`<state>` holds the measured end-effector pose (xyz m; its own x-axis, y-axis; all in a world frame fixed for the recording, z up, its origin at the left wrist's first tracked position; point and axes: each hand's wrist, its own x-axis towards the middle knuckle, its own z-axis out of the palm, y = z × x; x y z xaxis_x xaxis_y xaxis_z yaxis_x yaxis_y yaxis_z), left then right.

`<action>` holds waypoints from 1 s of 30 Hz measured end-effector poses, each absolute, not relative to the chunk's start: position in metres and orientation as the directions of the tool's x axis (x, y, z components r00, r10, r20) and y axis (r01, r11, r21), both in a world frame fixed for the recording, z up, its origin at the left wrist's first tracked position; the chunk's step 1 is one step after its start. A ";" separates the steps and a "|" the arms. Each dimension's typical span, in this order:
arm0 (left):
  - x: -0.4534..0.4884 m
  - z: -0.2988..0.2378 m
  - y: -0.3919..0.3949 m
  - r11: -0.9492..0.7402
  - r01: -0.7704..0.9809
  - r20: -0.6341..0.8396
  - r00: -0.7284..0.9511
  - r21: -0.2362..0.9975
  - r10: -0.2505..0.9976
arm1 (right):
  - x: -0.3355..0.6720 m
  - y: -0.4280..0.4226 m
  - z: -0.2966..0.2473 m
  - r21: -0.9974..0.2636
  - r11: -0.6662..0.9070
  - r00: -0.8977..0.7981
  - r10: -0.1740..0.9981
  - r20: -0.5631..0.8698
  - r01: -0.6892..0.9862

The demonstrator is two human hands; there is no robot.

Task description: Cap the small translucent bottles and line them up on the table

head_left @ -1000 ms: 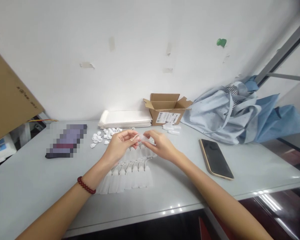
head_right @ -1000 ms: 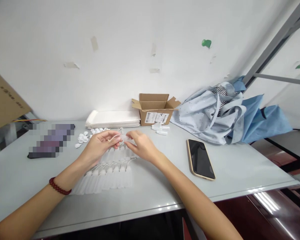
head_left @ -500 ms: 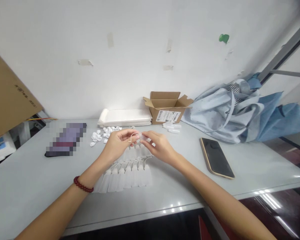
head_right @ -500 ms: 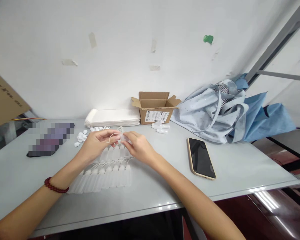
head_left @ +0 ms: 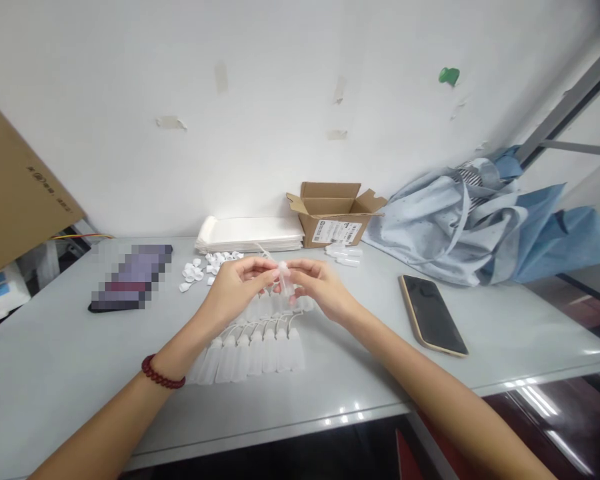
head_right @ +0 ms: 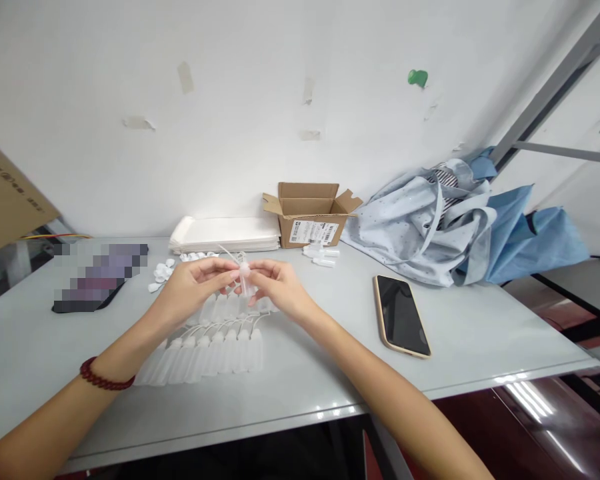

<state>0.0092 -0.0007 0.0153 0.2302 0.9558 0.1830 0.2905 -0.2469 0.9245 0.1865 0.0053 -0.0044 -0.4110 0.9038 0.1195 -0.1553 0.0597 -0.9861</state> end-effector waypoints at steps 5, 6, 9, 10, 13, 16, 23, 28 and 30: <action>0.011 0.014 -0.005 -0.521 0.486 0.446 0.271 0.701 0.853 | 0.190 0.010 -0.001 -0.935 -0.134 -0.464 0.885 0.035 -0.327; 0.011 0.013 -0.006 -0.572 0.514 0.495 0.294 0.639 0.817 | 0.190 0.010 -0.001 -0.929 -0.154 -0.462 0.887 0.020 -0.337; 0.012 0.010 -0.006 -0.669 0.545 0.567 0.375 0.505 0.733 | 0.190 0.011 -0.002 -0.919 -0.175 -0.453 0.892 0.005 -0.354; 0.012 0.009 -0.006 -0.688 0.549 0.577 0.397 0.475 0.714 | 0.190 0.011 -0.003 -0.916 -0.171 -0.447 0.895 0.010 -0.362; 0.011 0.007 -0.005 -0.714 0.557 0.590 0.429 0.423 0.684 | 0.190 0.010 -0.003 -0.914 -0.147 -0.422 0.906 0.030 -0.379; 0.010 0.004 -0.003 -0.712 0.566 0.606 0.413 0.415 0.680 | 0.189 0.008 -0.003 -0.923 -0.124 -0.407 0.912 0.039 -0.365; 0.011 0.005 -0.004 -0.732 0.552 0.653 0.390 0.399 0.649 | 0.191 0.008 0.001 -0.943 -0.105 -0.432 0.901 0.045 -0.316; 0.011 0.003 -0.006 -0.772 0.539 0.663 0.447 0.336 0.601 | 0.200 0.010 0.009 -0.991 -0.065 -0.436 0.900 -0.008 -0.116; 0.012 0.001 -0.005 -0.794 0.528 0.660 0.485 0.302 0.573 | 0.204 0.012 0.012 -0.998 -0.056 -0.445 0.895 -0.045 -0.012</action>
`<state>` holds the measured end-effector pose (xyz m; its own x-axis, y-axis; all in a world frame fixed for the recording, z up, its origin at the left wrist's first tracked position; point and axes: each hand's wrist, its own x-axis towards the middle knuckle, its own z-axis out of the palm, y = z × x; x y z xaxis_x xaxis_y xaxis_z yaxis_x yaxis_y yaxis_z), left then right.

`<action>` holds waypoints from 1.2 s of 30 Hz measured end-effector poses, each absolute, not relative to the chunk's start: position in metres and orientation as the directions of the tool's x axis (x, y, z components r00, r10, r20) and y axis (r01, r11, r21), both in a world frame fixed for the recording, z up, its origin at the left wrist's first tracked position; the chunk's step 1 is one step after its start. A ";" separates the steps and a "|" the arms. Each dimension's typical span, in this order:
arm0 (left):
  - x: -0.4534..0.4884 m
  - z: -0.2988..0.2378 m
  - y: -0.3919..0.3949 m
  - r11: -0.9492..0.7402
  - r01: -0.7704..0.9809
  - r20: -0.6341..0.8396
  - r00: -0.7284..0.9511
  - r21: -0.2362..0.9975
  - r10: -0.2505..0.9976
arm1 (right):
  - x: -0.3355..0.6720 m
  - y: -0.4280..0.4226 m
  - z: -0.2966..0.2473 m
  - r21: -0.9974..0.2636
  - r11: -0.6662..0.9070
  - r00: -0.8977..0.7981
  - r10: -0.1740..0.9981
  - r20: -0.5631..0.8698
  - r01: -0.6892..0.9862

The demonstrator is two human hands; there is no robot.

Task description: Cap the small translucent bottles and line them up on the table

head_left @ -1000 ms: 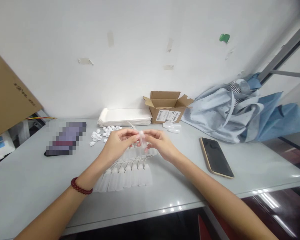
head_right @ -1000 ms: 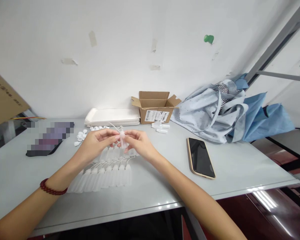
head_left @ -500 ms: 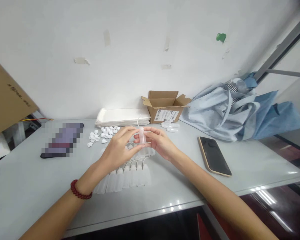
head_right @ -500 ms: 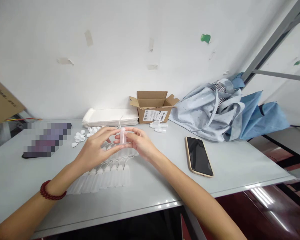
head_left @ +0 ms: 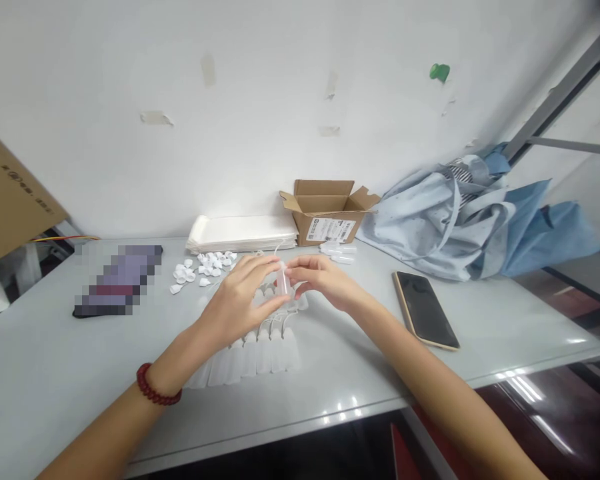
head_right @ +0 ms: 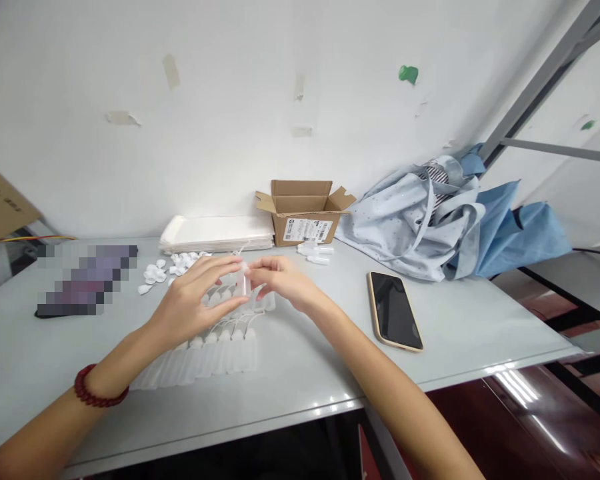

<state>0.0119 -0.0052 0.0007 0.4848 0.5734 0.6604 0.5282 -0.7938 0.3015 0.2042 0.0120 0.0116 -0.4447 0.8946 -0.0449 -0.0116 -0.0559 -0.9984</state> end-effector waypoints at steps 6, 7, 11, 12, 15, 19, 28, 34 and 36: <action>0.014 0.002 -0.013 -0.826 0.482 0.546 0.626 0.291 0.558 | 0.226 0.014 0.022 -0.968 -0.012 -0.650 0.738 -0.179 0.252; 0.015 0.003 -0.017 -0.829 0.470 0.503 0.660 0.303 0.557 | 0.231 0.014 0.025 -0.953 -0.003 -0.703 0.675 -0.226 0.304; 0.023 0.005 -0.036 -0.861 0.398 0.353 0.793 0.315 0.496 | 0.244 0.013 0.032 -0.853 0.052 -0.789 0.413 -0.454 0.519; 0.026 0.004 -0.040 -0.869 0.386 0.331 0.813 0.308 0.478 | 0.245 0.014 0.032 -0.827 0.065 -0.785 0.365 -0.500 0.558; 0.032 0.000 -0.047 -0.875 0.394 0.260 0.847 0.280 0.464 | 0.245 0.019 0.025 -0.779 0.072 -0.769 0.238 -0.593 0.623; 0.037 -0.005 -0.049 -0.866 0.433 0.207 0.849 0.250 0.485 | 0.242 0.026 0.013 -0.761 0.061 -0.758 0.174 -0.628 0.645; 0.037 -0.004 -0.049 -0.868 0.425 0.185 0.860 0.257 0.476 | 0.241 0.028 0.008 -0.753 0.040 -0.747 0.166 -0.644 0.657; 0.035 -0.002 -0.050 -0.877 0.384 0.208 0.869 0.290 0.449 | 0.241 0.028 0.011 -0.728 0.043 -0.723 0.162 -0.671 0.685; 0.035 -0.003 -0.049 -0.880 0.390 0.212 0.867 0.272 0.450 | 0.241 0.027 0.011 -0.724 0.042 -0.719 0.172 -0.673 0.688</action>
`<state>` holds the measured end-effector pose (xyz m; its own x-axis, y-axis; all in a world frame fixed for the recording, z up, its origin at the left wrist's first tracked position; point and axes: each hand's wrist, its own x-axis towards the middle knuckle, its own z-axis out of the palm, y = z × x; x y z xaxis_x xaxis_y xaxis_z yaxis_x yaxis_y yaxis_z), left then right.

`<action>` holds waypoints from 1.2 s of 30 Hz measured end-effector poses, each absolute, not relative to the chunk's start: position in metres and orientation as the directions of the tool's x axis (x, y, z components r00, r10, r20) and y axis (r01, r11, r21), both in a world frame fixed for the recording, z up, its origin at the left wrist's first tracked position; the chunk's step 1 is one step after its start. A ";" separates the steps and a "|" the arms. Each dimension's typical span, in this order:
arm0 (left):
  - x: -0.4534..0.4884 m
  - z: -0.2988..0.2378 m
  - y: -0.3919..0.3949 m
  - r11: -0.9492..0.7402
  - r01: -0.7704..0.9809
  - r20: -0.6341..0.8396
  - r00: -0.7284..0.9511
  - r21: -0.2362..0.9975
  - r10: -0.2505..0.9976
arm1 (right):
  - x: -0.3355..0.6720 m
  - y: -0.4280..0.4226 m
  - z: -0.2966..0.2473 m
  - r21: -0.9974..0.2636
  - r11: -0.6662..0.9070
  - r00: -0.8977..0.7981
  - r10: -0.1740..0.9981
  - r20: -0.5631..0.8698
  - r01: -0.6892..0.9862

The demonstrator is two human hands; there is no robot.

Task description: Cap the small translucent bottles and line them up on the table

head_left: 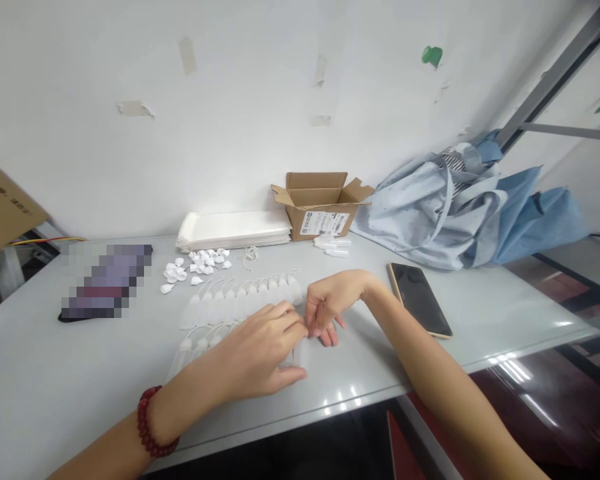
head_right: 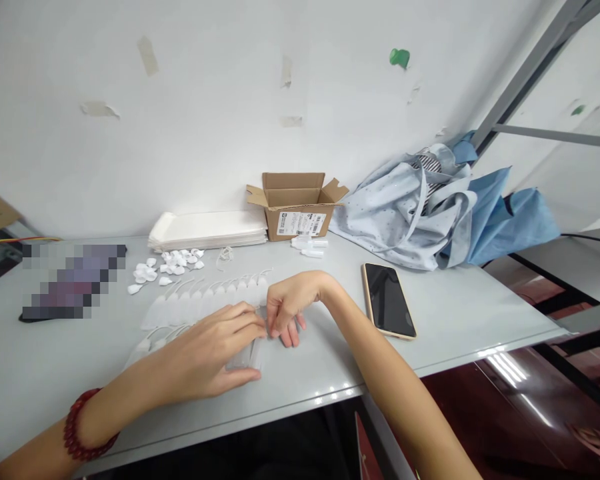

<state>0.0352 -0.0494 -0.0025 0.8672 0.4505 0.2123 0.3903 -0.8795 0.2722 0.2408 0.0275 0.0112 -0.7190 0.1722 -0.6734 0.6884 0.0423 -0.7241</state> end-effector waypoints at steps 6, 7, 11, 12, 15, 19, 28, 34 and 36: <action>0.038 -0.005 -0.048 -0.865 0.475 0.199 0.842 0.164 0.501 | 0.242 0.029 0.009 -0.742 0.023 -0.733 0.181 -0.656 0.669; 0.039 -0.005 -0.048 -0.854 0.499 0.190 0.833 0.147 0.520 | 0.242 0.030 0.008 -0.745 0.023 -0.735 0.182 -0.653 0.667; 0.041 -0.005 -0.049 -0.818 0.567 0.134 0.807 0.098 0.575 | 0.242 0.030 0.009 -0.749 0.022 -0.737 0.200 -0.646 0.663; 0.040 -0.005 -0.049 -0.814 0.573 0.123 0.804 0.100 0.581 | 0.242 0.029 0.009 -0.748 0.020 -0.736 0.204 -0.646 0.663; 0.038 -0.004 -0.047 -0.800 0.578 0.121 0.793 0.157 0.597 | 0.241 0.029 0.010 -0.753 0.023 -0.740 0.205 -0.641 0.658; 0.029 -0.001 -0.033 -0.719 0.643 0.169 0.704 0.264 0.690 | 0.245 0.029 0.015 -0.766 0.041 -0.749 0.251 -0.614 0.641; -0.020 -0.003 0.028 -0.449 0.835 0.269 0.375 0.318 0.887 | 0.272 0.047 0.018 -0.640 0.176 -0.285 0.956 -0.070 0.748; -0.033 -0.017 0.061 -0.496 0.823 0.281 0.423 0.278 0.861 | 0.287 0.069 -0.009 -0.305 0.080 -0.050 0.993 0.107 0.949; -0.033 -0.023 0.069 -0.543 0.796 0.281 0.474 0.269 0.834 | 0.291 0.072 -0.015 -0.279 0.081 -0.055 0.994 0.098 0.957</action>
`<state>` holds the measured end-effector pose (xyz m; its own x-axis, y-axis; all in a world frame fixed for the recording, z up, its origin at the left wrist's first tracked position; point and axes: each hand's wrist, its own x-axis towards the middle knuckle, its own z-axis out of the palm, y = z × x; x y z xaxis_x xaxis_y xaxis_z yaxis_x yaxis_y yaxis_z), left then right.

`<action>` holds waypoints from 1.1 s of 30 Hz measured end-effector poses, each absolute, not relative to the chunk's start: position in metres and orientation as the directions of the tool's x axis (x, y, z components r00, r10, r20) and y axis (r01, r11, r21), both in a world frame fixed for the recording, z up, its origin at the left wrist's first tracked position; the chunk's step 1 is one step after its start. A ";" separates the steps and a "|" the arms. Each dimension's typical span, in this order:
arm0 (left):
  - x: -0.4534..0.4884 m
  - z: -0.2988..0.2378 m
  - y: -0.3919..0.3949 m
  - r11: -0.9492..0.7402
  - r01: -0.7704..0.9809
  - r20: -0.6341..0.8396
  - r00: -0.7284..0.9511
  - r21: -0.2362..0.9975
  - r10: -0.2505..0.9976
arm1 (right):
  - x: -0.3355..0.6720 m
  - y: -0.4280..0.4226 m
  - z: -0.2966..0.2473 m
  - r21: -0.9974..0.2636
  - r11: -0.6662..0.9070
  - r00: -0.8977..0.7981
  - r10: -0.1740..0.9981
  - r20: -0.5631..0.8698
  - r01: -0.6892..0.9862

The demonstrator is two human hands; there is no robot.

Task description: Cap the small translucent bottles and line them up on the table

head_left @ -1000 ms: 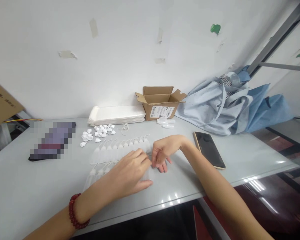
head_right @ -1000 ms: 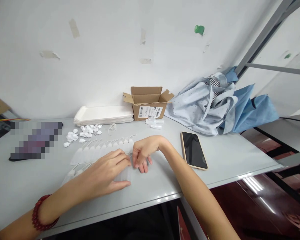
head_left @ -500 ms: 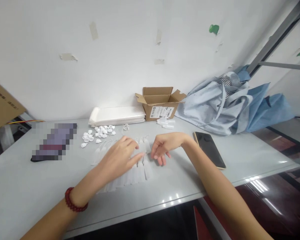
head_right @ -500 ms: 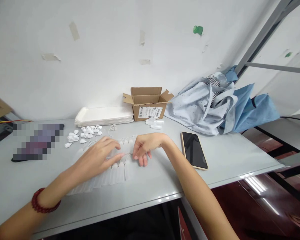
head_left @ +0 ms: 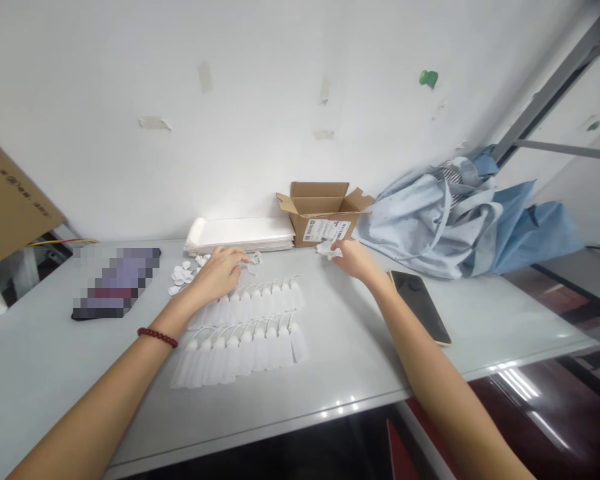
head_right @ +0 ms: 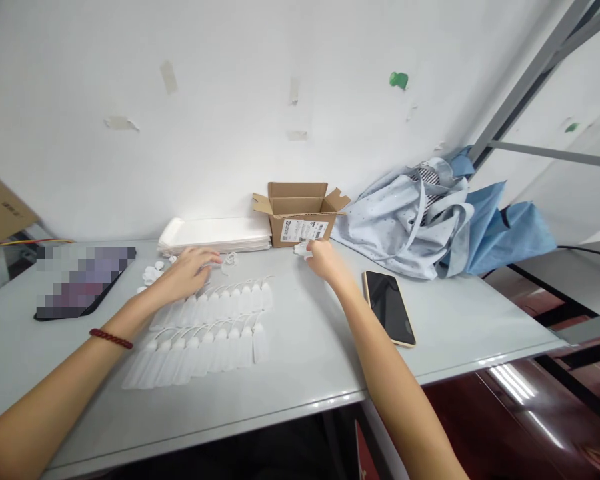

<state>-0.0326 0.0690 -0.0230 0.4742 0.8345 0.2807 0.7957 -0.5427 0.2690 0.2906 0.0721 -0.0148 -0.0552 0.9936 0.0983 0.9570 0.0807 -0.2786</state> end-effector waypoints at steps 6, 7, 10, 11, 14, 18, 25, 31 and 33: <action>-0.031 -0.038 0.080 -0.613 0.760 0.252 0.563 0.215 0.787 | 0.295 0.073 -0.019 -0.221 0.086 -0.073 0.995 0.068 0.971; -0.031 -0.039 0.080 -0.614 0.760 0.251 0.565 0.213 0.786 | 0.295 0.073 -0.019 -0.214 0.084 -0.072 0.995 0.066 0.973; -0.031 -0.040 0.080 -0.607 0.764 0.261 0.554 0.219 0.791 | 0.294 0.073 -0.019 -0.198 0.081 -0.071 0.996 0.060 0.977; -0.031 -0.039 0.080 -0.606 0.764 0.264 0.551 0.222 0.791 | 0.294 0.073 -0.019 -0.194 0.080 -0.070 0.996 0.057 0.978; -0.030 -0.036 0.077 -0.602 0.765 0.284 0.540 0.229 0.793 | 0.294 0.072 -0.018 -0.184 0.068 -0.059 0.997 0.051 0.981; -0.029 -0.027 0.069 -0.559 0.785 0.359 0.457 0.268 0.814 | 0.292 0.069 -0.015 -0.167 0.046 -0.040 0.999 0.036 0.985; -0.025 -0.008 0.049 -0.435 0.738 0.400 0.242 0.516 0.884 | 0.288 0.063 -0.013 -0.130 0.031 -0.029 0.999 0.018 0.991; -0.014 0.002 0.031 -0.252 0.605 0.239 0.104 0.755 0.965 | 0.262 0.053 -0.002 -0.218 0.170 -0.160 0.985 0.067 0.961; -0.009 0.005 0.024 -0.248 0.546 0.211 0.131 0.800 0.969 | 0.245 0.045 -0.001 -0.343 0.341 -0.294 0.938 0.183 0.875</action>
